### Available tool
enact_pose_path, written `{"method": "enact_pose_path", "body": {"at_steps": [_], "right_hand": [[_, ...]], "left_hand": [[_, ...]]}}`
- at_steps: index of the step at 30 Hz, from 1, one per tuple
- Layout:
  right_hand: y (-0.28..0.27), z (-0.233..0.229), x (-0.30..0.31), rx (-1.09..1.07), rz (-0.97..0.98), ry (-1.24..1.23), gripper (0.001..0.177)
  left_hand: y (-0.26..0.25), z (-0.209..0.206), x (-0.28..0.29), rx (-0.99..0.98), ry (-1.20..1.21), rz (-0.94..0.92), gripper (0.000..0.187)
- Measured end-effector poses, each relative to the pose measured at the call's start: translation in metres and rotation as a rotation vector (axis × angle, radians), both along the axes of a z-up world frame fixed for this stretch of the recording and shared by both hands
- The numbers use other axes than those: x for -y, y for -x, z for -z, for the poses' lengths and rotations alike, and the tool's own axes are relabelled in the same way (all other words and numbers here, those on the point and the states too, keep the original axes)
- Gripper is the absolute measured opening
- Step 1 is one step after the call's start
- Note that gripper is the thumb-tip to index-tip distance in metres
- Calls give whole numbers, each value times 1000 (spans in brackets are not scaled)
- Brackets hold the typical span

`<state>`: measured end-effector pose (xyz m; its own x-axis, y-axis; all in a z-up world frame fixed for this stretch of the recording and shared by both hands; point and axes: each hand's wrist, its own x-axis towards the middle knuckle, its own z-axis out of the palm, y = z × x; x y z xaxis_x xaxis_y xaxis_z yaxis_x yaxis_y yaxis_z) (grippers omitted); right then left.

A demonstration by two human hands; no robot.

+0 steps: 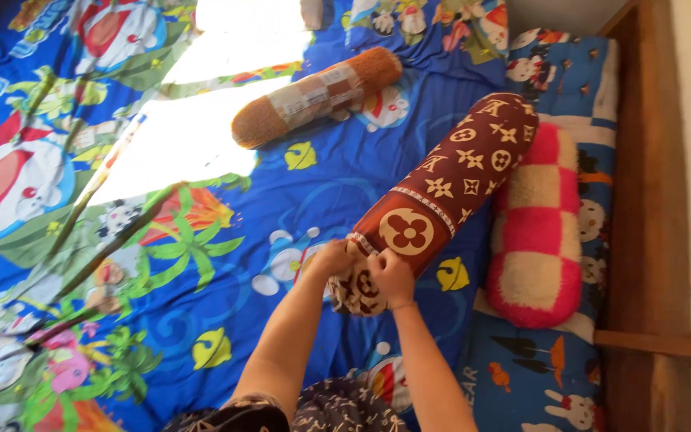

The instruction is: The person folds several pillows and a blanket on a bed with a Doraemon-themed sheet. They smooth and fold each item by hand, then place them in a stack at the head of the bed.

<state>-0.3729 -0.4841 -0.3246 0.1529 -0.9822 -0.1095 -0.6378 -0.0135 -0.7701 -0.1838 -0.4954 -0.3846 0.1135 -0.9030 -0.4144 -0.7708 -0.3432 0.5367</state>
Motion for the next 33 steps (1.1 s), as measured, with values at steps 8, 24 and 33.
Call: {"method": "enact_pose_path", "body": {"at_steps": [8,24,33], "right_hand": [[-103,16,-21,-153,-102,451,40],[-294,25,-120,-270,-623,645,51],[-363,31,-147,-215,-724,579,52]], "left_hand": [[-228,-18,-121,96,84,79,29],[-568,-69,-419,267,-215,-570,26],[-425,-24,-321,372,617,-383,6]]}}
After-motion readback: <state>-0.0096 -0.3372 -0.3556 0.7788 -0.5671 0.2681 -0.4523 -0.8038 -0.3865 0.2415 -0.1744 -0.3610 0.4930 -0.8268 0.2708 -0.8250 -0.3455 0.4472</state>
